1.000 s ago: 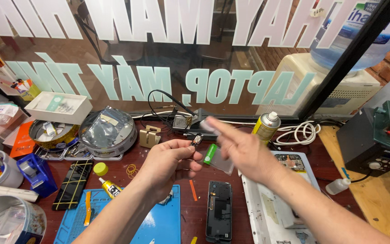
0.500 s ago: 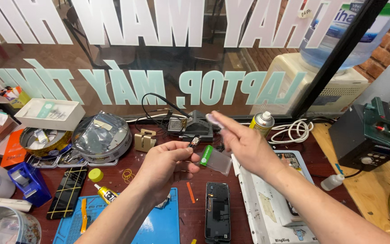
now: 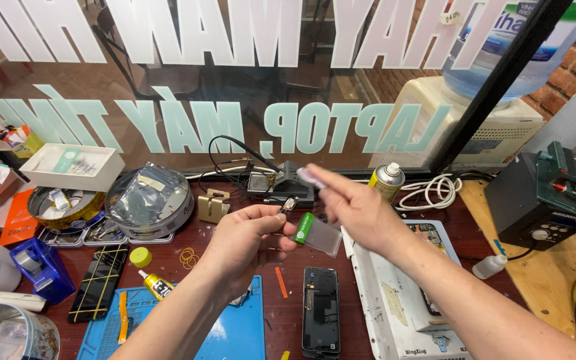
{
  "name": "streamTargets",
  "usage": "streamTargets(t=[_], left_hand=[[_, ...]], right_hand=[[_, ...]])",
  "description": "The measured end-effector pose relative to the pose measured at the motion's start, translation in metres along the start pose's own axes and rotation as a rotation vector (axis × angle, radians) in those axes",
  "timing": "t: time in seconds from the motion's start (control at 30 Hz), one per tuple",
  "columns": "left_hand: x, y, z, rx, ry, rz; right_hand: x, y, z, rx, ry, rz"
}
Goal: The person removes rubber bands from a smartphone, wipes the screen with a cloth, and then uses a plastic spudger to pry and remove the motherboard from the phone's chassis. The motherboard is then cleaned with a cotton swab.
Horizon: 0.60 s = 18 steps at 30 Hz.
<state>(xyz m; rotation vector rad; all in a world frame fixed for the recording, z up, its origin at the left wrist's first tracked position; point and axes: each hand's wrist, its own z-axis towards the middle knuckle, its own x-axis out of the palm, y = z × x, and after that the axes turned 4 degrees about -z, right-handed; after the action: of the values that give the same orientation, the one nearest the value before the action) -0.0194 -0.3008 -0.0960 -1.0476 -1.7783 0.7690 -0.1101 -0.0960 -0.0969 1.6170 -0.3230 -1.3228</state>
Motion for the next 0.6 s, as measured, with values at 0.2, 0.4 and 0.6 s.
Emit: streamTargets(t=[0.2,0.4,0.6], left_hand=[[0.000,0.000,-0.002,-0.002,-0.023,0.011],[0.004,-0.004,0.000,0.039,-0.049,0.029],[0.005,-0.005,0.001,0.072,-0.003,0.015]], right_hand=[[-0.007,0.020,-0.005,0.085,-0.029,0.018],[-0.008,0.016,-0.004,0.218,0.029,-0.405],[-0.006,0.005,-0.005,-0.241,0.114,-0.080]])
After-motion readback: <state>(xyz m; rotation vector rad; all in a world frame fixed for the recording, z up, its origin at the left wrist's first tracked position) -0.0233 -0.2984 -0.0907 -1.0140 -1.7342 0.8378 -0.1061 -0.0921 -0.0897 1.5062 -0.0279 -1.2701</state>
